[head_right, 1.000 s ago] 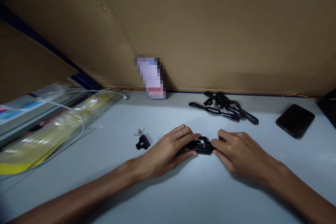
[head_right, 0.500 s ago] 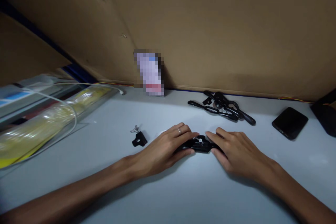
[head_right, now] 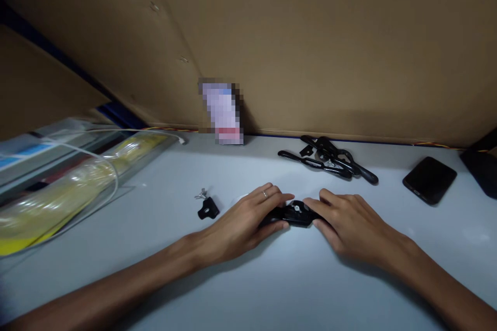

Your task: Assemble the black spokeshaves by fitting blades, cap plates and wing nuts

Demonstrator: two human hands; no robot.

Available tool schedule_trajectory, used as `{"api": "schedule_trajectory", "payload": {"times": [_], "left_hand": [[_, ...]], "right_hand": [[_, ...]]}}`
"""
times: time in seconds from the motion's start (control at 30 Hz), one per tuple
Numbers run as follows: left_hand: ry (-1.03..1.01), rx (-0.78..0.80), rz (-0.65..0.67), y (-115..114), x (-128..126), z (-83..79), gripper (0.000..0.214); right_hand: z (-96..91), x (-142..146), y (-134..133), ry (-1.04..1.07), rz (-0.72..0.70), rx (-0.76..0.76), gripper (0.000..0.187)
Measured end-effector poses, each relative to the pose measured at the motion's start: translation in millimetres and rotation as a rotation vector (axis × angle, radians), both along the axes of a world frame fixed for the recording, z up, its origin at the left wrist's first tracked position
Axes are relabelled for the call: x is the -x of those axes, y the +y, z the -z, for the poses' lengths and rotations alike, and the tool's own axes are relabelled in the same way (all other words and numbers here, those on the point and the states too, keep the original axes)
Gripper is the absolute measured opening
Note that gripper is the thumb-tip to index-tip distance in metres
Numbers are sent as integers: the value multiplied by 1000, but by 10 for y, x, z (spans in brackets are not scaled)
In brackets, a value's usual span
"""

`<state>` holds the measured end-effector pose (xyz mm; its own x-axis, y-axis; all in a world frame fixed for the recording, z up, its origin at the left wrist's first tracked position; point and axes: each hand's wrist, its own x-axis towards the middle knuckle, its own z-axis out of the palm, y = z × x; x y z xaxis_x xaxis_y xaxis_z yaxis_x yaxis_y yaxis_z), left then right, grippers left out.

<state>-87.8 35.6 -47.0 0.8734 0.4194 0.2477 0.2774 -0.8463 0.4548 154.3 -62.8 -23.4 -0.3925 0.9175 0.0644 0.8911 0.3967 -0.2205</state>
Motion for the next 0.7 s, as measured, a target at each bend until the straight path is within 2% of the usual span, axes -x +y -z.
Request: {"api": "schedule_trajectory", "payload": {"times": [0.17, 0.6, 0.7], "left_hand": [[-28, 48, -14, -4, 3, 2, 13], [-4, 44, -21, -12, -6, -29, 13], [7, 20, -6, -11, -6, -32, 20]], "right_hand": [[12, 3, 0, 5, 1, -4, 38], [29, -13, 5, 24, -9, 19, 40], [29, -11, 4, 12, -6, 16, 39]]}}
